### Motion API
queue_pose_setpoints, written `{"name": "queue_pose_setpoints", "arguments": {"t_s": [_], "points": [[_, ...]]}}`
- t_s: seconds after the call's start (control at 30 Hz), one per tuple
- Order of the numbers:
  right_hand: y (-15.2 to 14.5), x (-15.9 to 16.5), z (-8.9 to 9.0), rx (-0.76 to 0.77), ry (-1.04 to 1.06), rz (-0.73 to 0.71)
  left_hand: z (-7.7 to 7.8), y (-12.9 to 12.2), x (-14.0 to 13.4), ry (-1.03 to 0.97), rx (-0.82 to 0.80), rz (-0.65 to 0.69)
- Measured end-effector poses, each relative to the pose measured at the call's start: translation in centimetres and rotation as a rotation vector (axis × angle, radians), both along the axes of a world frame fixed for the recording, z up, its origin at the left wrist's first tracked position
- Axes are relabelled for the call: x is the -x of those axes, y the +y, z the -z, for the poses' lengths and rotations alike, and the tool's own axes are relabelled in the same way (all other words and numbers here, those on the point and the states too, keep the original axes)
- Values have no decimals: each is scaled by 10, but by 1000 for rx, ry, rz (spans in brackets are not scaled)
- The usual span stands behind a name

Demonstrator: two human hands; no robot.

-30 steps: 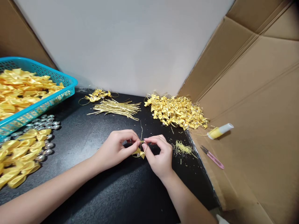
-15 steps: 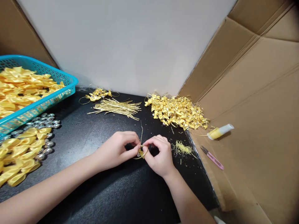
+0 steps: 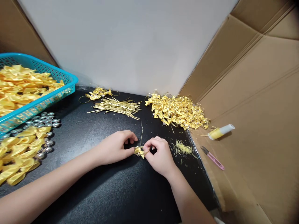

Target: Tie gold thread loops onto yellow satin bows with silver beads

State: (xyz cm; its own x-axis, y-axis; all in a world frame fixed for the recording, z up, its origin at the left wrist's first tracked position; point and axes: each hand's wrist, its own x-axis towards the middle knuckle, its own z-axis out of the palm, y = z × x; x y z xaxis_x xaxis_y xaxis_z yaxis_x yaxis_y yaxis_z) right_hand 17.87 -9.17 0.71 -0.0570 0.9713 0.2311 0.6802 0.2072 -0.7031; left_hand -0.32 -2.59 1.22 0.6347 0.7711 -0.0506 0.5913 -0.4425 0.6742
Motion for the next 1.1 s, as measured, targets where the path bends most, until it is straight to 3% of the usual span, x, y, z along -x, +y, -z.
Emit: {"name": "queue_pose_setpoints", "arguments": {"t_s": [0.23, 0.37, 0.67, 0.9, 1.1], "points": [[0, -1, 1, 163, 42, 63, 7, -12, -7, 26, -57, 49], [-1, -3, 2, 129, 69, 89, 10, -13, -8, -5, -66, 22], [-1, -3, 7, 187, 181, 59, 9, -16, -10, -159, 114, -89], [0, -1, 8, 87, 166, 75, 22, -18, -14, -510, 285, -218], [-1, -1, 8, 24, 228, 91, 21, -21, -15, -553, 138, -233]]}}
